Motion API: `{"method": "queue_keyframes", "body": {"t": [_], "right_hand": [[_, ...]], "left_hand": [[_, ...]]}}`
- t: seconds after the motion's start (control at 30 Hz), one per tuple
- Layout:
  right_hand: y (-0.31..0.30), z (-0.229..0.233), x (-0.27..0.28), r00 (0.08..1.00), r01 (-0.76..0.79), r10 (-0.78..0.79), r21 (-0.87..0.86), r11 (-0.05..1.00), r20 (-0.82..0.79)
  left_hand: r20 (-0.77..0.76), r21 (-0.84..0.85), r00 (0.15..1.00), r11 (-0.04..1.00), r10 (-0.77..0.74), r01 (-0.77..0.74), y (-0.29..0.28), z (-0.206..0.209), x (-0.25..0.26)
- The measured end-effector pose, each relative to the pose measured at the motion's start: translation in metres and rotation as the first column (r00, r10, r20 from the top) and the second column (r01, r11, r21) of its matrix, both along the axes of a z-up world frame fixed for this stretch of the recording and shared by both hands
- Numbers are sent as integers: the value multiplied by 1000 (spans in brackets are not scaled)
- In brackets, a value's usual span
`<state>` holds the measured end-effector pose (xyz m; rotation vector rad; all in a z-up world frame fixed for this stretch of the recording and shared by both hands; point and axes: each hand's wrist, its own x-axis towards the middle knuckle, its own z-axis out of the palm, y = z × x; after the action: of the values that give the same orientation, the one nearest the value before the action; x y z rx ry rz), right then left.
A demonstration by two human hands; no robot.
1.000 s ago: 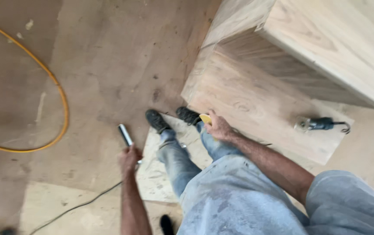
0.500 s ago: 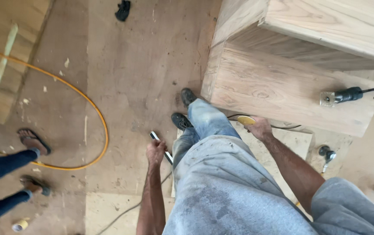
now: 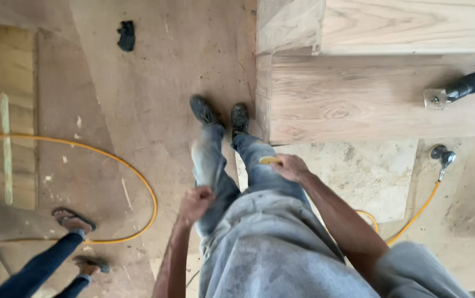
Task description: The person sands the surfaces and edges of a wooden cabinet with a sanding block and then picks up a handheld router.
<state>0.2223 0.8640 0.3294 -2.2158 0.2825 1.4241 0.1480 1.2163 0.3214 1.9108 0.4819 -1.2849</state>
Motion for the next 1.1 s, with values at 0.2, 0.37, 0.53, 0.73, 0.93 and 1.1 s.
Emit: {"method": "queue_keyframes", "body": {"t": [0.2, 0.37, 0.53, 0.73, 0.93, 1.1], "right_hand": [[0, 20, 20, 972, 55, -38, -67, 996, 233], [-14, -77, 104, 633, 9, 158, -211, 977, 758], [-31, -173, 148, 184, -136, 377, -356, 924, 908], [-77, -243, 151, 454, 245, -589, 542, 804, 668], [-91, -303, 177, 166, 613, -890, 662, 431, 426], [-74, -310, 200, 52, 576, -854, 683, 449, 518]], "left_hand": [[39, 35, 793, 794, -608, 607, -30, -11, 118], [210, -220, 977, 976, 48, 0, -135, -80, 229], [-332, -567, 833, 613, 442, -551, -218, -218, 273], [-450, -804, 782, 186, 431, -565, -262, -337, 290], [-260, -849, 801, 267, 539, -455, -294, -378, 306], [-250, -826, 720, 246, 647, -508, -307, -389, 326]]}}
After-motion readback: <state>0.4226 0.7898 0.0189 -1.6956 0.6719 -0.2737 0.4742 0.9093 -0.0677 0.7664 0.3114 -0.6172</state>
